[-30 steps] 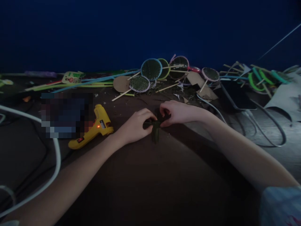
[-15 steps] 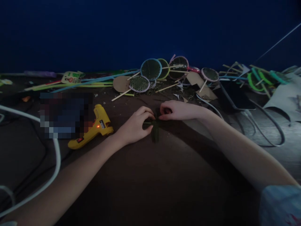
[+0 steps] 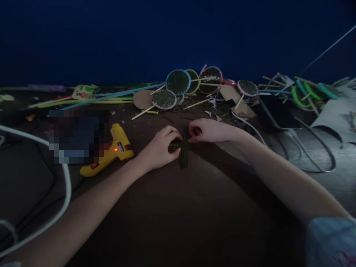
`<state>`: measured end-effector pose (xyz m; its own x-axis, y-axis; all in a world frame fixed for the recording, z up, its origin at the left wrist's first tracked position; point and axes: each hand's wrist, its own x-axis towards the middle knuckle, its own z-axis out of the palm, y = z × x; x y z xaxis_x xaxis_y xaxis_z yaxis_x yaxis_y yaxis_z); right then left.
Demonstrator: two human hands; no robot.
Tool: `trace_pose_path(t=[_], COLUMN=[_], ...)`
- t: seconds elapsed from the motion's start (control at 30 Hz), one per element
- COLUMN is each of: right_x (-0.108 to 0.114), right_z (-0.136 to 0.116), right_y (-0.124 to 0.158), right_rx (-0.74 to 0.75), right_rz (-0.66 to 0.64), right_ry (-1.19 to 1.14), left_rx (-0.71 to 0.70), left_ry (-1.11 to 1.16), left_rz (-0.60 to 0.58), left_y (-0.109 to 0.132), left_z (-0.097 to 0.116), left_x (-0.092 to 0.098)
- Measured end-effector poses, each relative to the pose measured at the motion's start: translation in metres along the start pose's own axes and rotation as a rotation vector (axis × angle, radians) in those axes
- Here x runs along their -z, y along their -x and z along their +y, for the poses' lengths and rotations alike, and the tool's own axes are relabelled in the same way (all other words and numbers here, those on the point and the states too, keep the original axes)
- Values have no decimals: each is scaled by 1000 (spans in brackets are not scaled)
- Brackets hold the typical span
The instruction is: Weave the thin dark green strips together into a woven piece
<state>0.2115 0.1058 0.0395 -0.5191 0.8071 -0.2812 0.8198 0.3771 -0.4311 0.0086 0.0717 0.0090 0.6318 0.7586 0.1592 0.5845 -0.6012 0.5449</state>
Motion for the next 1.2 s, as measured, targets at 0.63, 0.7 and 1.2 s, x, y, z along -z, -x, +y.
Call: trace_pose_path(t=[0.63, 0.7, 1.2], right_x=[-1, -1, -7], right_z=[0, 0, 5], right_y=[-1, -1, -4], right_rx=[-18, -21, -10], right_rz=[11, 15, 78], right_ry=[-5, -6, -49], left_rx=[-14, -15, -96], left_ry=[-33, -33, -44], left_rz=[-9, -13, 49], left_y=[-1, -1, 1], left_z=[1, 1, 2], left_x=[-1, -1, 1])
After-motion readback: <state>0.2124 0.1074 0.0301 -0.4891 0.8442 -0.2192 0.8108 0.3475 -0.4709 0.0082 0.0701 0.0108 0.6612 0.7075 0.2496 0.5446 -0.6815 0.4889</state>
